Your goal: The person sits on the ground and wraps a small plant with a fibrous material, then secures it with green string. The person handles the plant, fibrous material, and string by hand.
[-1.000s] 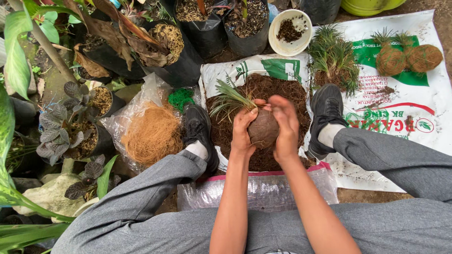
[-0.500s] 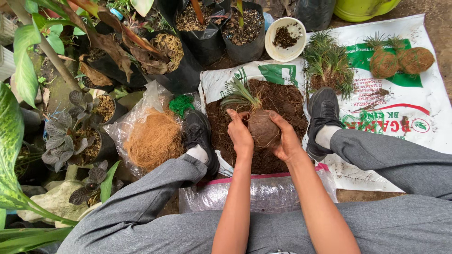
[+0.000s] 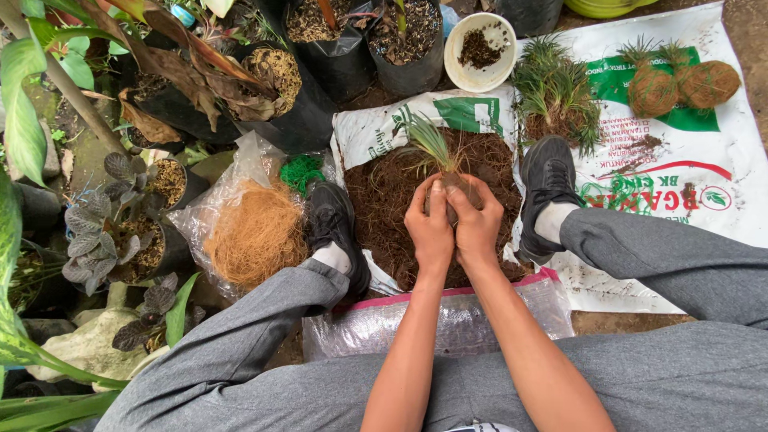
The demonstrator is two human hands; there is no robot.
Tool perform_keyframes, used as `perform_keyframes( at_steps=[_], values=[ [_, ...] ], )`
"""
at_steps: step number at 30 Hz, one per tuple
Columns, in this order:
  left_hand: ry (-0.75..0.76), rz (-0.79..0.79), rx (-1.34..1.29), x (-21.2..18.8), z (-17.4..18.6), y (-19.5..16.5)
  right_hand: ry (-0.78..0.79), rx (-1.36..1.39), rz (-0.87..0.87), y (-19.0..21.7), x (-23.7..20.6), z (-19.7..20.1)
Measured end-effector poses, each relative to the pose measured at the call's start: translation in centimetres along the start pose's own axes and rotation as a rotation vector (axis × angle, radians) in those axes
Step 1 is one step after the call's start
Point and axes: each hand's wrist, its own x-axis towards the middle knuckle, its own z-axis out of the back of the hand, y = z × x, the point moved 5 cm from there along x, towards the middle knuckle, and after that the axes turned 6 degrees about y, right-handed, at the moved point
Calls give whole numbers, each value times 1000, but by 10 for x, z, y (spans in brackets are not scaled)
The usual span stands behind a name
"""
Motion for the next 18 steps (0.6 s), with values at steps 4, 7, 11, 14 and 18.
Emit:
perform_keyframes(
  at_steps=[4, 7, 11, 14, 18],
  values=[
    [140, 36, -306, 10, 7, 7, 105, 86, 22, 14, -1, -6],
    [249, 115, -574, 12, 9, 8, 163, 193, -33, 22, 0, -8],
    [298, 159, -606, 13, 12, 11, 255, 21, 62, 31, -2, -13],
    [253, 164, -553, 14, 12, 19, 205, -56, 54, 26, -4, -15],
    [240, 131, -490, 13, 7, 26, 58, -133, 50, 21, -5, -11]
  ],
)
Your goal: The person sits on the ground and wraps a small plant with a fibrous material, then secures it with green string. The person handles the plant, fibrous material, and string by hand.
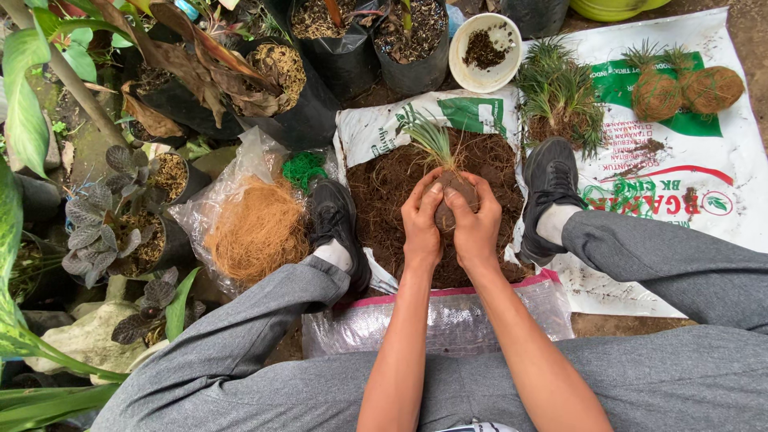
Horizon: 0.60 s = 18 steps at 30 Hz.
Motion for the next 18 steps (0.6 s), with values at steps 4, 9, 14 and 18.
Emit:
perform_keyframes(
  at_steps=[4, 9, 14, 18],
  values=[
    [-11, 44, -109, 0, 1, -2, 76, 30, -5, 2, 2, -1],
    [-64, 101, -440, -1, 7, -14, 312, 178, 49, 12, -2, -11],
    [-49, 126, -180, 4, 7, -21, 286, 116, 149, 18, -3, -14],
    [41, 75, 65, 4, 5, -19, 159, -245, 203, 22, -2, -8]
  ],
)
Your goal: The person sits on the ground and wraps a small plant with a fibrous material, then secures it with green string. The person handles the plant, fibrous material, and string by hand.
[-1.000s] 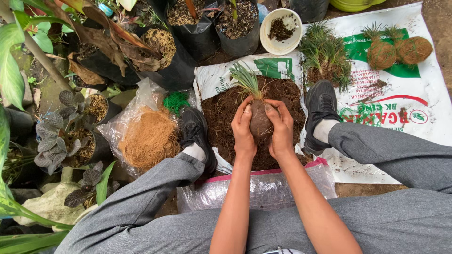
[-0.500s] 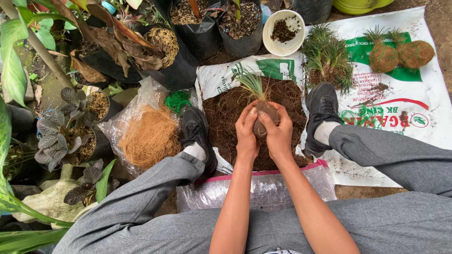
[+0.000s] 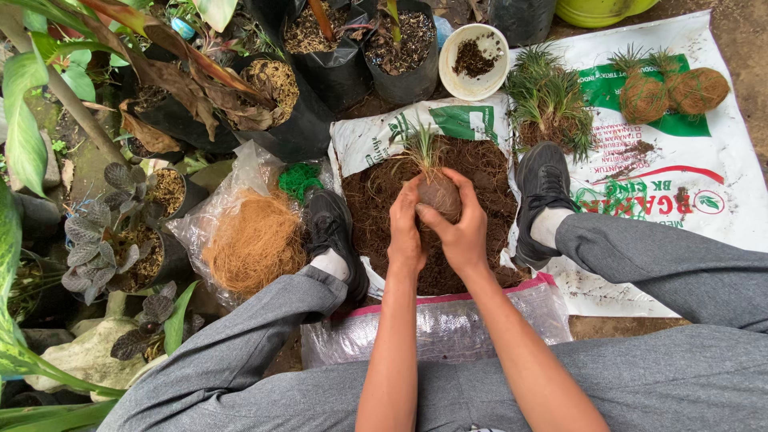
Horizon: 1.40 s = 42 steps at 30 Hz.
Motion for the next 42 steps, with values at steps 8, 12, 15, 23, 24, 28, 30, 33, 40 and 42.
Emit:
perform_keyframes(
  at_steps=[8, 12, 15, 23, 24, 28, 30, 33, 40, 42],
  values=[
    [-26, -8, -255, 0, 3, 19, -145, -301, 96, 21, -12, -8],
    [-53, 4, -302, -1, 3, 17, -96, -231, 116, 22, -8, -4],
    [-169, 22, -198, -1, 6, 12, -72, -195, 129, 20, -6, 2],
    [6, -130, 159, -3, -10, -3, -148, -146, 6, 11, -6, 4],
    [22, -149, 158, -5, -11, -3, -154, -142, -10, 10, -6, 4],
    [-98, -140, 232, -6, -12, 6, -213, -214, 43, 14, -7, 4],
    [-133, -118, 200, -5, -11, 12, -248, -294, 83, 18, -8, 3],
    [-129, -102, 130, -5, -10, 16, -245, -290, 68, 19, -8, 3],
    [2, -67, -400, -5, -11, 5, -107, 84, 97, 20, -5, 2],
    [4, -50, -448, -6, -12, 1, -59, 81, 49, 17, -5, 0]
  ],
)
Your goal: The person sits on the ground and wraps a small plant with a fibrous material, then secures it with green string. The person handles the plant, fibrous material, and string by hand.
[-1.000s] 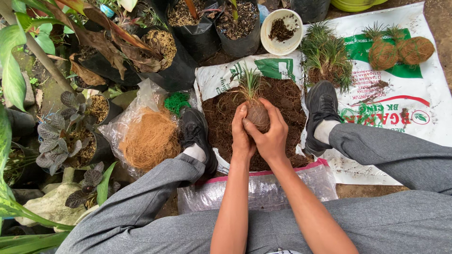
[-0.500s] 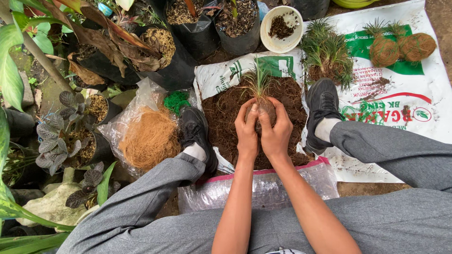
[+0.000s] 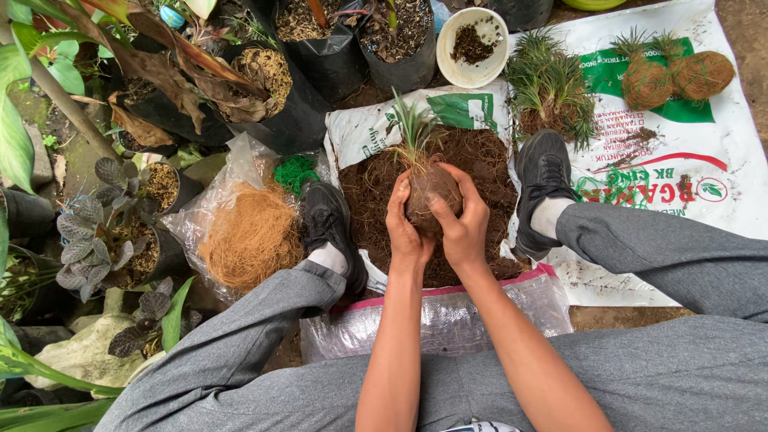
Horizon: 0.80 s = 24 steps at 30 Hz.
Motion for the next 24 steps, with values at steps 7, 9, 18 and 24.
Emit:
perform_keyframes(
  at_steps=[7, 9, 18, 24],
  values=[
    [36, -33, 200, -2, -1, 0, -34, 5, -31, -7, -2, 3],
    [9, -55, 206, -2, 3, 2, -54, -51, -55, -8, -3, 2],
    [-40, -46, 230, 1, 9, 2, 67, 141, -100, -14, 2, 3],
    [-214, 100, 127, 3, 21, 10, 134, 614, -191, -25, 5, -3]
  ],
)
